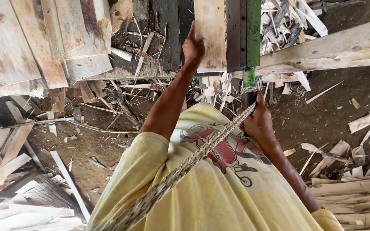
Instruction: The person is using a specialized wooden manual saw to cut thin strips and sheets of wood from larger boards.
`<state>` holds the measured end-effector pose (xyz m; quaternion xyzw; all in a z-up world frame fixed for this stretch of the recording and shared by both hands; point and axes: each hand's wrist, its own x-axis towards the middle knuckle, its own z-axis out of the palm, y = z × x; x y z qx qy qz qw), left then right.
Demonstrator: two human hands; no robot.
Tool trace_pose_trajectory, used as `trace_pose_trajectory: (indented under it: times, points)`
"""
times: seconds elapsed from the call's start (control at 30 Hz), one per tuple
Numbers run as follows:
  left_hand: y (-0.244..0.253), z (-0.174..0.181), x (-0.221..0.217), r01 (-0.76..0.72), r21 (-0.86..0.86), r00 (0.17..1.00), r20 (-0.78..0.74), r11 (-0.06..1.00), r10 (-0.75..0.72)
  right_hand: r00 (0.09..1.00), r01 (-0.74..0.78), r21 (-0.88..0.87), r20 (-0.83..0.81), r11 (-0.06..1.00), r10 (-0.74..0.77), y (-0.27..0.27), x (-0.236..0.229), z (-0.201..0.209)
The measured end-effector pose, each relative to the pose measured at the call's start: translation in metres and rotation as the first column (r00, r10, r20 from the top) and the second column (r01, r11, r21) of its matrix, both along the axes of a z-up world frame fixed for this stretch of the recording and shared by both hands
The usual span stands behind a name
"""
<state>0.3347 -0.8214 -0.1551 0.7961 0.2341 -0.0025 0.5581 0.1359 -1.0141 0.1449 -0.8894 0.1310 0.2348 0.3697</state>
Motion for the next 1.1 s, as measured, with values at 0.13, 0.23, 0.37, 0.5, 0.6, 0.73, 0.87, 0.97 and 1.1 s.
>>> trace_pose_trajectory:
  times: [0.13, 0.23, 0.37, 0.5, 0.6, 0.73, 0.87, 0.97, 1.1]
  points:
    - [0.002, -0.001, 0.002, 0.025, 0.051, 0.999, 0.027, 0.998, -0.026, 0.996, -0.055, -0.034, 0.073, 0.998, 0.058, -0.021, -0.002, -0.015]
    - [0.002, 0.001, 0.001, 0.037, 0.03, 0.999, -0.001, 0.999, -0.037, 0.987, -0.137, 0.039, 0.084, 0.99, 0.134, -0.025, -0.003, -0.009]
    - [-0.003, -0.037, 0.004, 0.022, 0.065, 0.996, 0.083, 0.998, -0.027, 0.981, -0.16, -0.047, 0.105, 0.986, 0.164, -0.019, 0.005, 0.008]
    - [-0.007, -0.024, 0.006, -0.008, 0.119, 0.99, 0.137, 0.993, -0.008, 0.974, -0.187, -0.066, 0.115, 0.98, 0.193, -0.025, 0.002, -0.064]
    - [-0.004, 0.013, -0.011, 0.042, 0.068, 0.995, -0.09, 0.997, -0.035, 0.973, -0.194, -0.063, 0.114, 0.979, 0.2, -0.033, -0.024, -0.139]
    - [0.0, -0.014, -0.003, -0.001, 0.127, 0.995, 0.098, 0.992, -0.012, 0.968, -0.138, -0.037, 0.206, 0.99, 0.143, -0.032, -0.027, -0.192]
    - [0.028, -0.014, -0.031, -0.057, 0.113, 0.974, 0.224, 0.992, 0.03, 0.986, -0.043, -0.009, 0.163, 0.999, 0.044, -0.019, -0.013, -0.138]
    - [0.051, 0.062, -0.077, 0.059, 0.198, 0.997, -0.068, 0.978, -0.046, 0.998, 0.003, 0.013, 0.056, 1.0, -0.004, -0.019, -0.012, -0.114]
    - [0.048, 0.124, -0.127, 0.218, 0.556, 0.966, -0.24, 0.802, -0.096, 0.998, -0.021, 0.06, 0.063, 0.998, 0.018, -0.019, -0.012, -0.102]
